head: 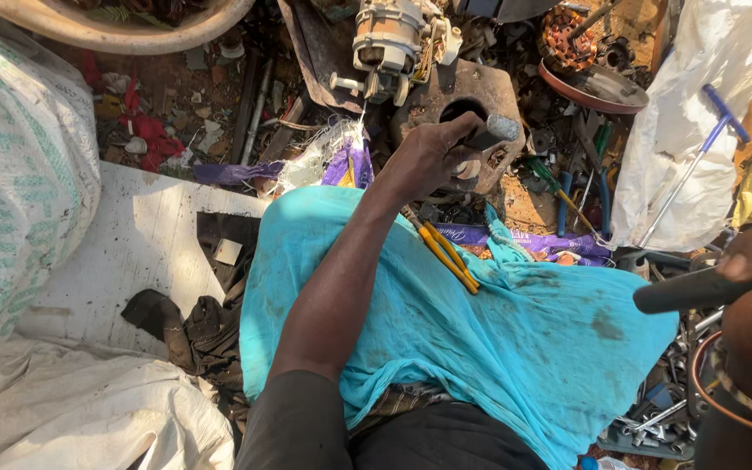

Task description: The person sits on the ground at a scrap pile and disassembles an old motor/pump unit. They unscrew fasteners with a screwdriver, tap and pry the housing with a hammer, pull off the red outer cover, remove internal parts by hand, and place removed components into a nearby bowl.

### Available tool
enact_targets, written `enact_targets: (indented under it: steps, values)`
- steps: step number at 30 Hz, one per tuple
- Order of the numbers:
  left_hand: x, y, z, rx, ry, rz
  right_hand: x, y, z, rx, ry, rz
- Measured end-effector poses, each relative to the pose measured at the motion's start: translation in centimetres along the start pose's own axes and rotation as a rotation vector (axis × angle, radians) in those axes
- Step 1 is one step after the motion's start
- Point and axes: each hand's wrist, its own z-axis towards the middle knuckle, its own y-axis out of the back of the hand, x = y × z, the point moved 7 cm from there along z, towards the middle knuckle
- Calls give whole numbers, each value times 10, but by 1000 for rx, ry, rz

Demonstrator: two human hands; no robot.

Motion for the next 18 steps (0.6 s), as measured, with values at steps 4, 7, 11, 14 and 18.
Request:
enact_targets:
  steps: [4, 7, 11, 14, 18]
  values:
    - [-7, 4, 2, -57, -127, 40, 7, -51, 14, 53, 135, -213]
    - [-1, 6, 4, -27, -14, 61, -19, -82, 12, 477, -129, -621]
    - [-4, 8, -1, -26, -36, 35, -7, -40, 13, 262, -115, -473]
    - [-16, 8, -11, -33, -181, 35, -3, -29, 7, 82, 19, -291]
    - [-13, 7, -17, 2, -60, 40, -15, -51, 5, 128, 64, -416]
